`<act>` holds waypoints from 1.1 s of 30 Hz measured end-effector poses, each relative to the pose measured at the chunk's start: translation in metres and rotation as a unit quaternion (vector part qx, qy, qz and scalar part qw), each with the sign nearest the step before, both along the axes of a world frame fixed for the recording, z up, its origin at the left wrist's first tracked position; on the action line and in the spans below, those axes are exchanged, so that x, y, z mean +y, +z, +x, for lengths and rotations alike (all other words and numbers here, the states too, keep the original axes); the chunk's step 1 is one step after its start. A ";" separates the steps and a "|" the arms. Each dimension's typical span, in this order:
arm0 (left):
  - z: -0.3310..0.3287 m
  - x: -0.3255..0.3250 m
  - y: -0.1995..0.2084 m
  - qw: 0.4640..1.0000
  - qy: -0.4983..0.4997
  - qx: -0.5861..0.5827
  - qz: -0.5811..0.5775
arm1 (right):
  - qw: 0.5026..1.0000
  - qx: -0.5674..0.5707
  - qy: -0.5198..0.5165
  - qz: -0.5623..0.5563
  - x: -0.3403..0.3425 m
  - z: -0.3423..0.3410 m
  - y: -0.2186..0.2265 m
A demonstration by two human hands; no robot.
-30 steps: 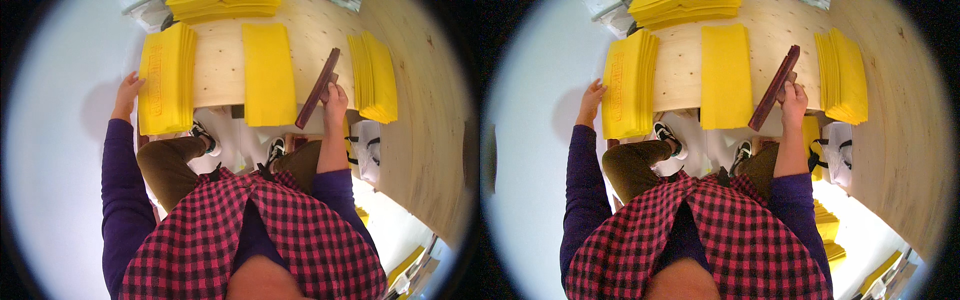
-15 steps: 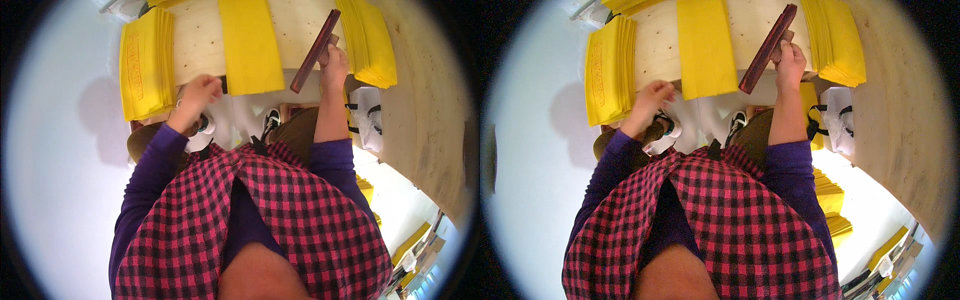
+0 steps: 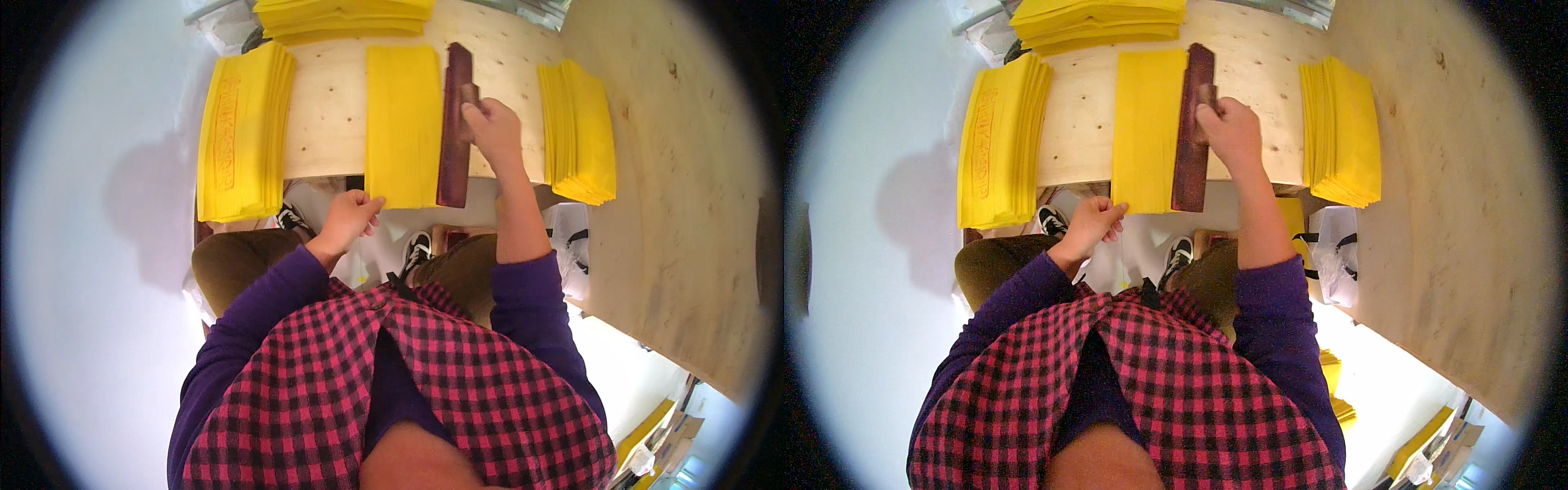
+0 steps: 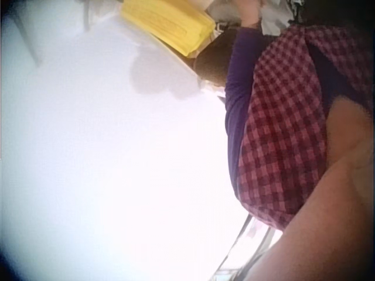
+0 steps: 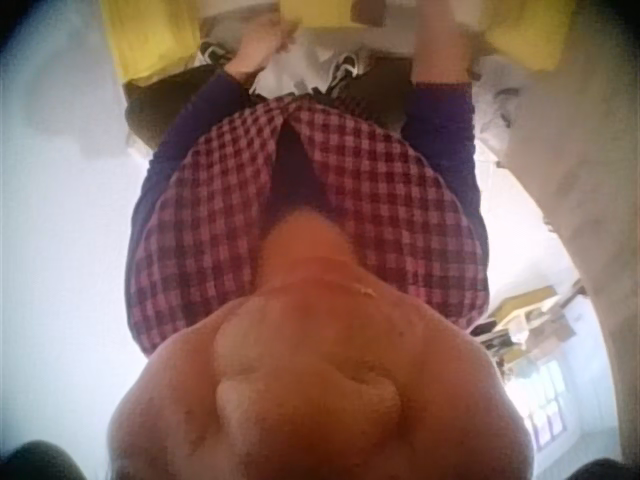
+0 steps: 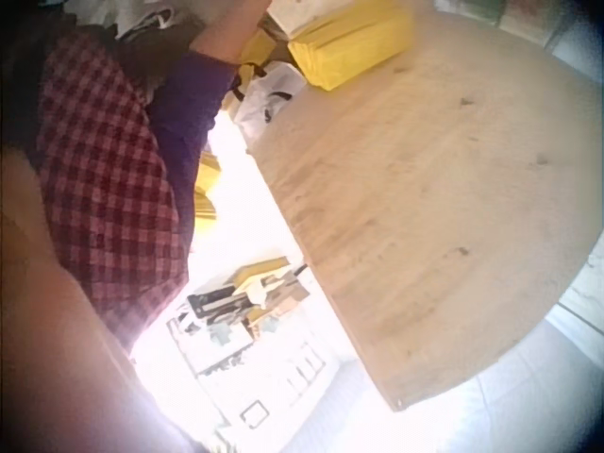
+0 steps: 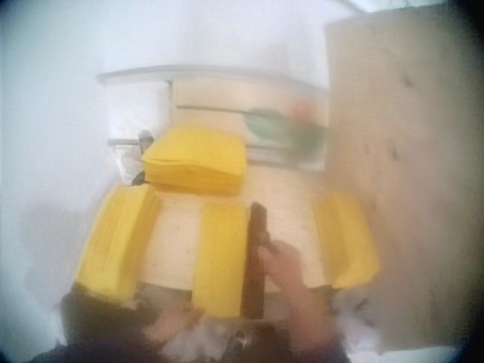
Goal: The person repeatedly folds yellow foam sheets in half using a wooden block as a guide and then stacks them on a wooden workbench. The person handles the sheets one at a time, aligns them, and uses the block to press the fold before stacking.
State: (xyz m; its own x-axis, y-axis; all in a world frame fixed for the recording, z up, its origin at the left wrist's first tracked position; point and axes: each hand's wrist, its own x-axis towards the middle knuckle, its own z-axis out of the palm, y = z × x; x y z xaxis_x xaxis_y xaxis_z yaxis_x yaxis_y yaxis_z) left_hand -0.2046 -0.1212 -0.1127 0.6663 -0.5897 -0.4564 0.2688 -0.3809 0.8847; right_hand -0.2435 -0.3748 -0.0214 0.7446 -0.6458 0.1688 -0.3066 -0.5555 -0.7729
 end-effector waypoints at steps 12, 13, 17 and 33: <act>0.003 0.002 -0.018 0.999 -0.004 0.014 -0.032 | 0.946 0.251 0.076 -0.191 0.039 0.082 -0.007; 0.003 0.002 -0.019 0.999 -0.005 0.009 -0.033 | 0.943 0.261 0.072 -0.193 0.041 0.085 -0.007; 0.003 0.001 -0.020 0.999 -0.004 0.006 -0.040 | 0.936 0.280 0.077 -0.198 0.046 0.092 -0.006; 0.004 0.006 -0.019 0.999 0.003 -0.004 -0.038 | 0.931 0.286 0.054 -0.221 0.050 0.100 -0.043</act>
